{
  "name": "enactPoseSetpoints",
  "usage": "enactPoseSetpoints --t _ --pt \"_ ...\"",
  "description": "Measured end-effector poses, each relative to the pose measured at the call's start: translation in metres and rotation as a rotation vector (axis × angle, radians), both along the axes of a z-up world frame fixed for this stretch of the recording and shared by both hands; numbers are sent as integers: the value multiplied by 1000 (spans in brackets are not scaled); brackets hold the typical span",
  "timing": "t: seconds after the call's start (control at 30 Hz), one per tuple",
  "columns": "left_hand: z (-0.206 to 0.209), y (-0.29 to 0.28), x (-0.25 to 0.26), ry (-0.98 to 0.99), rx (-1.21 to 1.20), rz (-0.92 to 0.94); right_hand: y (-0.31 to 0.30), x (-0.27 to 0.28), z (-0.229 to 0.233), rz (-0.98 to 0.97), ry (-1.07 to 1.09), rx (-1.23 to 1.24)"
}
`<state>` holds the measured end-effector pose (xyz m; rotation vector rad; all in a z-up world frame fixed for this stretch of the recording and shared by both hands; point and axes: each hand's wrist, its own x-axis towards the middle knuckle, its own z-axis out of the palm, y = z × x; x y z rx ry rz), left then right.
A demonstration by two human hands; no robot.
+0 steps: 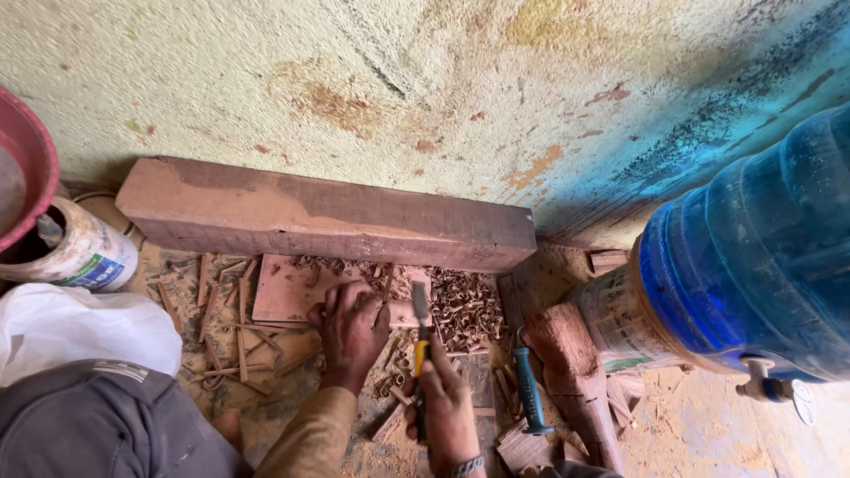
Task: The person uses a chisel and mallet to carve a rectangular wooden block. They repeatedly strike the chisel to remove wood shavings, occasionally pausing to clear debris from the work surface.
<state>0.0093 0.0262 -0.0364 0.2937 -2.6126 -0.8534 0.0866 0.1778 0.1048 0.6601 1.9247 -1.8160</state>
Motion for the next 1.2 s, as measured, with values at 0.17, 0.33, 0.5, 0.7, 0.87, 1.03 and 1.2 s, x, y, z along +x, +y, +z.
enactPoseSetpoints --t 0.17,0.33,0.5,0.7,0.87,1.03,1.2 --pt "3 -3 -2 0 7 35 -2 23 -19 121 15 56" --pt "21 -5 1 -88 16 90 -12 28 -19 93 -26 31" --pt "33 -10 -2 -175 88 56 -19 27 -12 99 -72 44" --pt "40 -11 -6 -250 135 63 -29 11 -41 256 379 229" --pt "42 -11 -1 -200 158 78 -36 -20 -48 247 225 277" --pt "33 -14 -8 -258 137 93 -33 -8 -46 226 168 260" --pt "35 -12 -7 -262 165 99 -46 -44 -41 283 149 402"
